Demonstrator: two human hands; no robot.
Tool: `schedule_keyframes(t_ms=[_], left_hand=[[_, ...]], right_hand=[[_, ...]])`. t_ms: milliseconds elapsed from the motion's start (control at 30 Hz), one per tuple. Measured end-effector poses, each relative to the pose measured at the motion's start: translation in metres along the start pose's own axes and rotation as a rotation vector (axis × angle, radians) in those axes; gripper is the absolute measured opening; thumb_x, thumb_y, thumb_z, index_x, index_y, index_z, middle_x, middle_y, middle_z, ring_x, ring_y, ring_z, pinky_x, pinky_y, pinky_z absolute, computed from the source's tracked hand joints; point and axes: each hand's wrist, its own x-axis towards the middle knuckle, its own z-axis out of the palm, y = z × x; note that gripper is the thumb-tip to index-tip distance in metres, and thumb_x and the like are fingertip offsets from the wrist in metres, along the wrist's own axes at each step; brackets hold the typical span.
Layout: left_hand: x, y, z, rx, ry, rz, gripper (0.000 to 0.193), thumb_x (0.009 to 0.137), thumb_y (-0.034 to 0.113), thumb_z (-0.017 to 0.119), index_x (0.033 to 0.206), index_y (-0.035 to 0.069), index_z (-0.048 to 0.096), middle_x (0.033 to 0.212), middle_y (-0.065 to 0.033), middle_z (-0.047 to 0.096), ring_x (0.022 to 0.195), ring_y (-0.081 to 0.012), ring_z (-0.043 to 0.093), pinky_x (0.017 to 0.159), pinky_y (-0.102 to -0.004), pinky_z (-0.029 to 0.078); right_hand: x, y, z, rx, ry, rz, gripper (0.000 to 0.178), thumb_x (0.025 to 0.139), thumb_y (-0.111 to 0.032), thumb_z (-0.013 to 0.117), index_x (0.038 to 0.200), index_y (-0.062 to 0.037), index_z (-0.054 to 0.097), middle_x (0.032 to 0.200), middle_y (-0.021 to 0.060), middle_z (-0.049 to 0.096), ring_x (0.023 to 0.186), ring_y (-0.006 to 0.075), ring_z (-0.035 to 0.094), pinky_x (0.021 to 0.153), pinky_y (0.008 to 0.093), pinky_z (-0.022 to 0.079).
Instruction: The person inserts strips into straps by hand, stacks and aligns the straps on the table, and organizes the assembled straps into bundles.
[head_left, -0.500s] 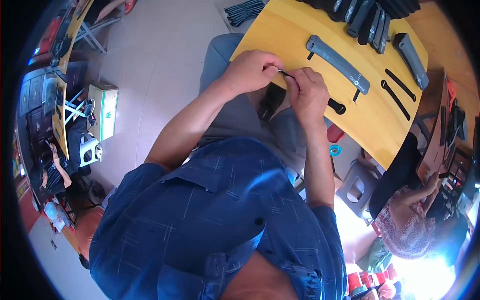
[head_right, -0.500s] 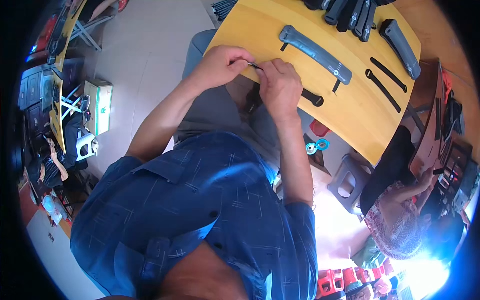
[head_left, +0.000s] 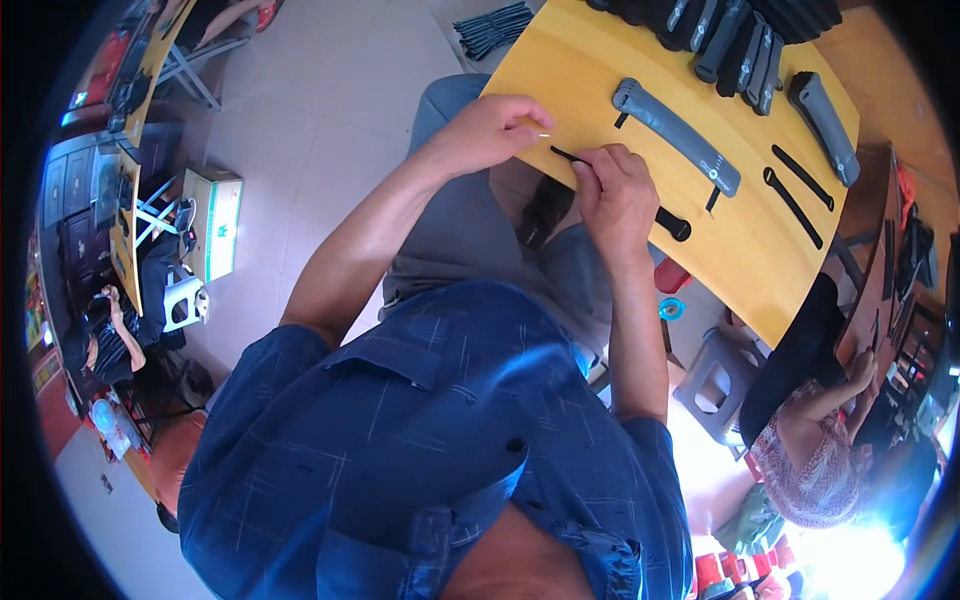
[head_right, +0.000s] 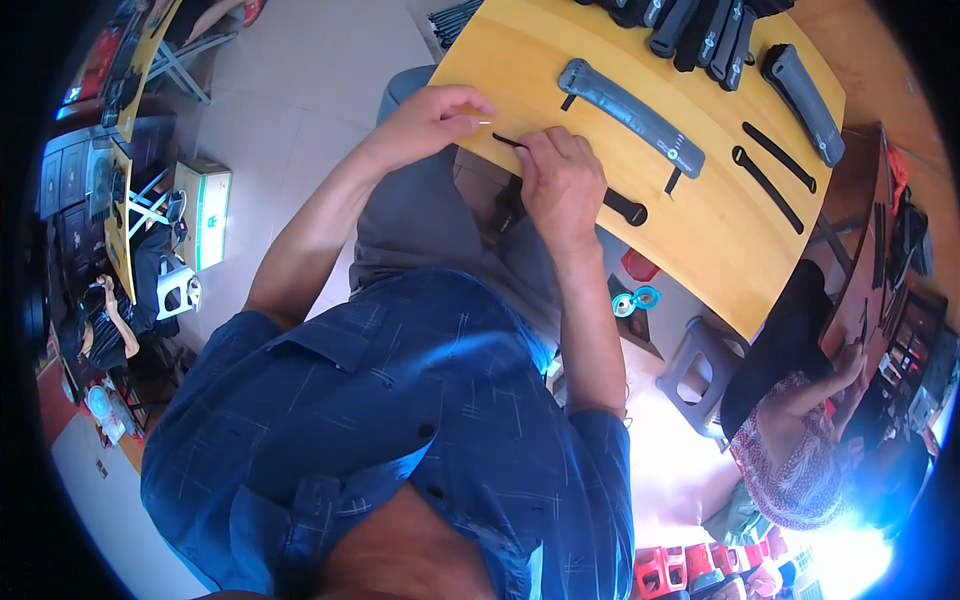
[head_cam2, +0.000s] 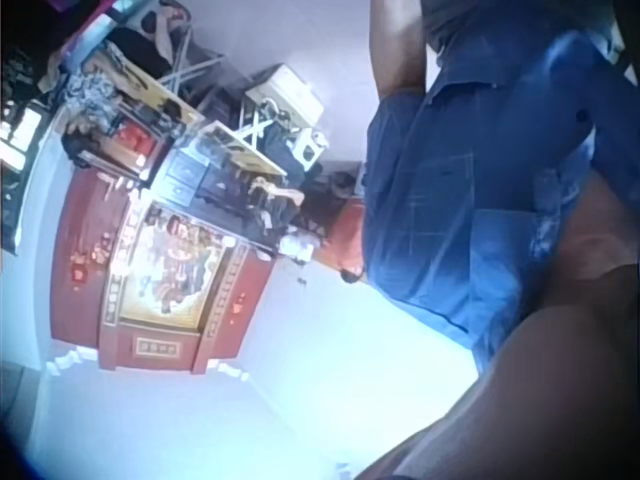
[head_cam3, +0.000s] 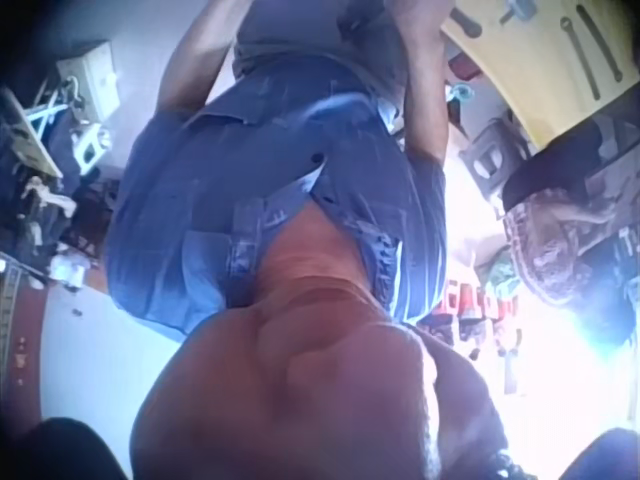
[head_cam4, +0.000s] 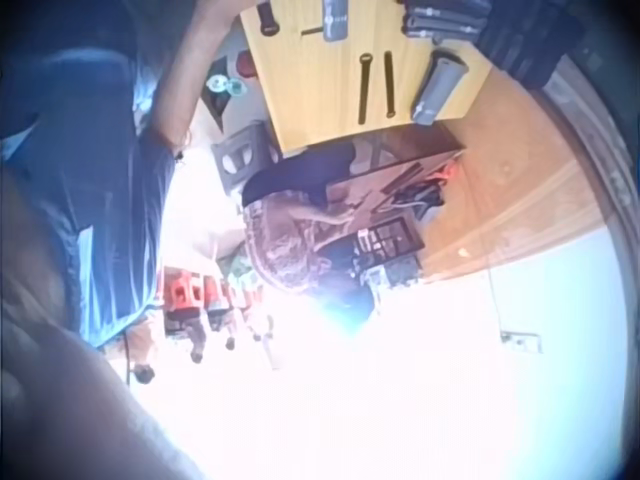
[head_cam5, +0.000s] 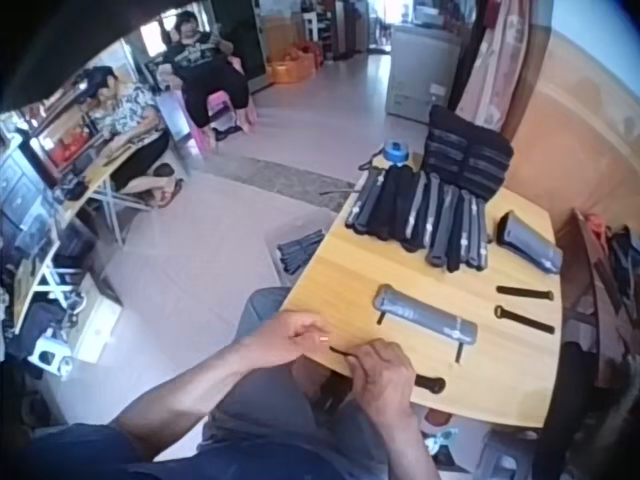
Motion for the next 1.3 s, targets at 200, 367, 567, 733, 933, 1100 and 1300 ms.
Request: schedule_keyframes(t_ms=[200,367,567,733,933,1100,1300], left_hand=[[-0.012,0.019,-0.003,-0.156,-0.055,-0.077,0.022,0.100,0.012,0.063,0.118,0.001,0.068,0.078,0.0019,0.062,0.069,-0.0041,0.052,0.059,-0.0251,0.040],[-0.008,0.022,0.001,-0.122,-0.126,-0.058,0.019,0.101,0.010,0.061,0.118,0.004,0.069,0.079,0.0059,0.059,0.070,-0.0015,0.049,0.062,-0.0217,0.039],[-0.008,0.017,0.001,-0.129,-0.151,0.008,0.021,0.102,0.010,0.061,0.120,0.004,0.070,0.083,0.0047,0.063,0.072,-0.0018,0.051,0.063,-0.0219,0.041],[-0.007,0.010,0.002,-0.092,-0.146,0.050,0.023,0.102,0.010,0.060,0.121,0.003,0.071,0.090,0.0020,0.069,0.079,-0.0027,0.057,0.067,-0.0222,0.045],[-0.006,0.013,0.005,0.044,-0.128,0.102,0.024,0.102,0.009,0.059,0.121,0.002,0.071,0.093,0.0002,0.071,0.083,-0.0037,0.060,0.071,-0.0228,0.048],[-0.007,0.011,0.001,-0.056,-0.146,0.111,0.024,0.102,0.009,0.060,0.122,0.002,0.071,0.092,-0.0001,0.069,0.082,-0.0044,0.059,0.072,-0.0233,0.048],[-0.007,0.009,0.003,-0.045,-0.133,0.097,0.027,0.096,0.013,0.061,0.118,0.005,0.074,0.098,-0.0098,0.077,0.087,-0.0169,0.071,0.082,-0.0303,0.055]], right_hand=[[-0.001,0.003,0.002,0.012,0.016,0.013,0.012,0.082,-0.009,0.079,0.092,-0.0104,0.073,0.087,0.0065,0.067,0.083,0.0297,0.066,0.073,0.0409,0.054],[0.000,0.002,0.001,0.017,0.034,-0.013,0.011,0.082,-0.009,0.079,0.092,-0.0103,0.073,0.086,0.0070,0.066,0.081,0.0297,0.066,0.072,0.0411,0.054],[-0.001,0.003,0.002,0.013,0.029,-0.008,0.011,0.083,-0.009,0.079,0.091,-0.0102,0.072,0.085,0.0074,0.065,0.080,0.0298,0.065,0.071,0.0410,0.053],[-0.002,0.005,0.002,-0.001,0.019,-0.013,0.011,0.083,-0.009,0.079,0.091,-0.0100,0.072,0.085,0.0075,0.066,0.080,0.0298,0.065,0.071,0.0408,0.053],[-0.001,0.005,0.002,-0.014,0.004,-0.008,0.011,0.083,-0.010,0.079,0.091,-0.0099,0.073,0.087,0.0077,0.067,0.082,0.0297,0.066,0.073,0.0405,0.054],[-0.002,0.006,0.002,-0.021,0.006,-0.010,0.011,0.083,-0.010,0.079,0.092,-0.0098,0.073,0.088,0.0079,0.067,0.083,0.0297,0.066,0.074,0.0405,0.055],[-0.002,0.006,0.003,-0.023,0.012,-0.016,0.010,0.083,-0.010,0.079,0.091,-0.0094,0.073,0.088,0.0081,0.068,0.083,0.0300,0.067,0.074,0.0403,0.055]])
